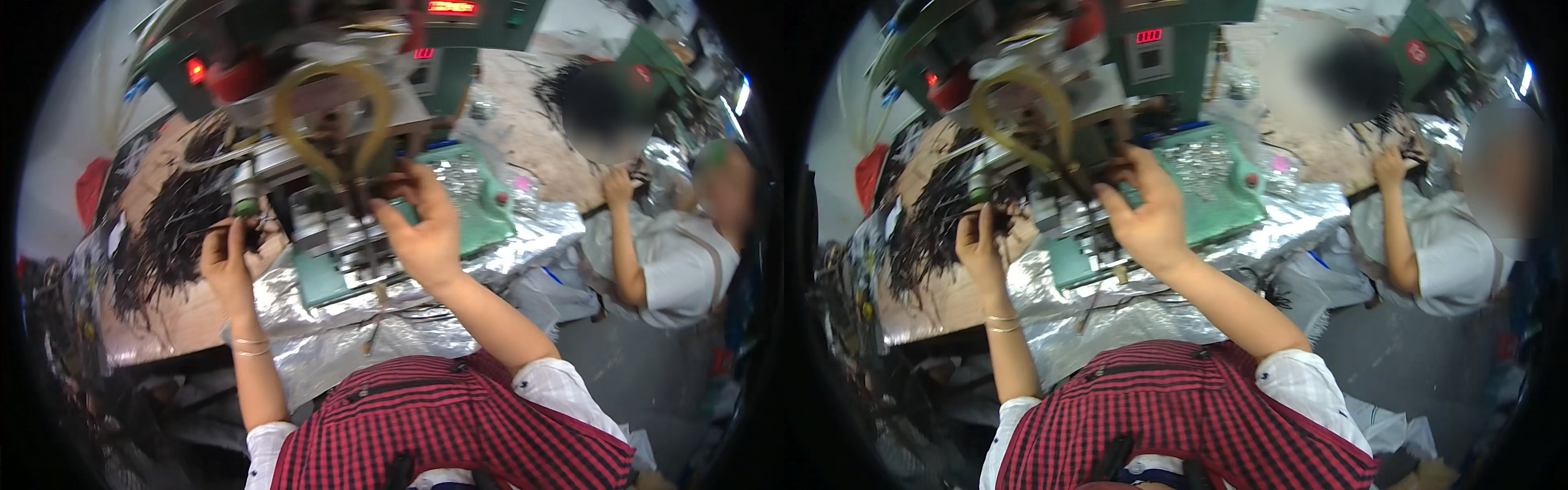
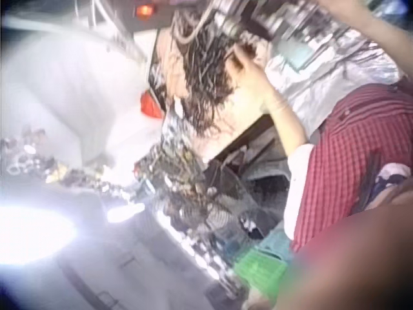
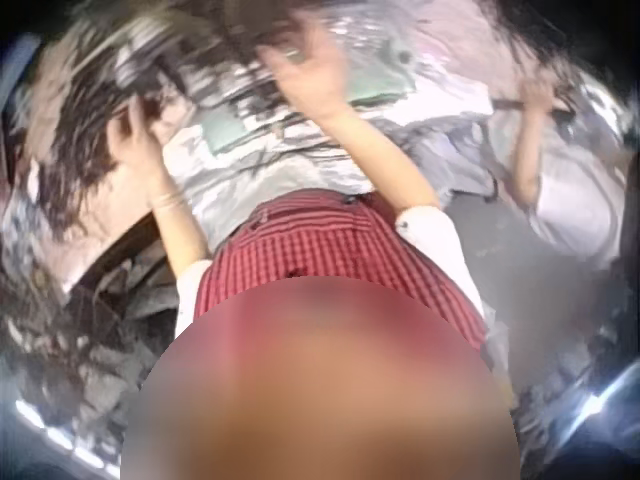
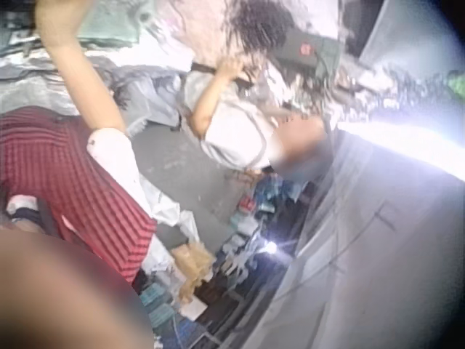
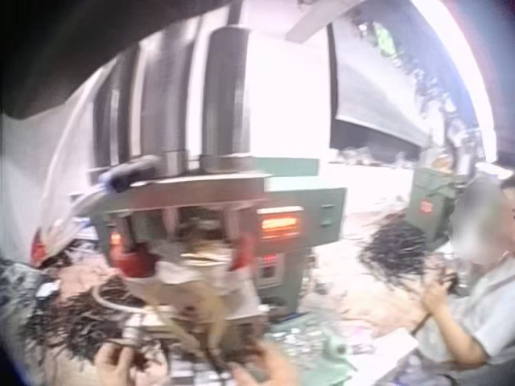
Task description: The person repeatedly picks a black wire and a small metal component, inserts them into a press machine, and operates the lever to crimp them together. The finished assemblies are placed on the table. Another worker is visible in the background performing a similar task.
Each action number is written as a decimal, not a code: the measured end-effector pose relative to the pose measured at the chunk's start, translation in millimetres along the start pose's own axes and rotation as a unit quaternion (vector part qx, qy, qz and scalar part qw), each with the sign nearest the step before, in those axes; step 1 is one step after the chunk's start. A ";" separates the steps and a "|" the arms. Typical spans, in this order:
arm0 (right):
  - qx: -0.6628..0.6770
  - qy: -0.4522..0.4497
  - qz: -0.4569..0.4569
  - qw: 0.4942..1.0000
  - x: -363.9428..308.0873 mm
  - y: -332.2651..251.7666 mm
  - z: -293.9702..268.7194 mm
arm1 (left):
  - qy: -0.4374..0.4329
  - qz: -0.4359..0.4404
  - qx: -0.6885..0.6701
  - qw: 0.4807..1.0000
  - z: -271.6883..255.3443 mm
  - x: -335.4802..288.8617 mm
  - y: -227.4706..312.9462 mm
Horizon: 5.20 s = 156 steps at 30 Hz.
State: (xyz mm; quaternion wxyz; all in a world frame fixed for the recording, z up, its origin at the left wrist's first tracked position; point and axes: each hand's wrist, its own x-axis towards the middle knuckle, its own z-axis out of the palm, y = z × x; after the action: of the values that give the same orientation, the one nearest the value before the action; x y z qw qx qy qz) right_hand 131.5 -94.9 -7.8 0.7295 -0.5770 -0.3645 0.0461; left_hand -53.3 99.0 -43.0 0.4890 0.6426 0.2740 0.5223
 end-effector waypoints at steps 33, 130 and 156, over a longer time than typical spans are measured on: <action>-0.424 -0.025 0.028 0.905 -5.9 37.9 -132.7 | -0.231 0.542 0.173 0.789 86.4 -47.6 79.6; -0.317 0.041 0.062 0.946 -17.2 38.5 -101.7 | -0.090 0.150 0.669 0.722 -53.1 3.5 -44.8; -0.135 0.033 -0.082 0.987 2.6 -10.1 -5.3 | 0.021 0.023 -0.111 0.993 20.5 -11.1 67.4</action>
State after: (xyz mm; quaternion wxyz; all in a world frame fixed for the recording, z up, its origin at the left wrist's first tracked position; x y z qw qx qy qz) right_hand 133.0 -101.3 1.9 0.6580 -0.6393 -0.3893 -0.0824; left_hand -48.0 57.4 14.6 0.5397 0.5788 0.2100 0.5742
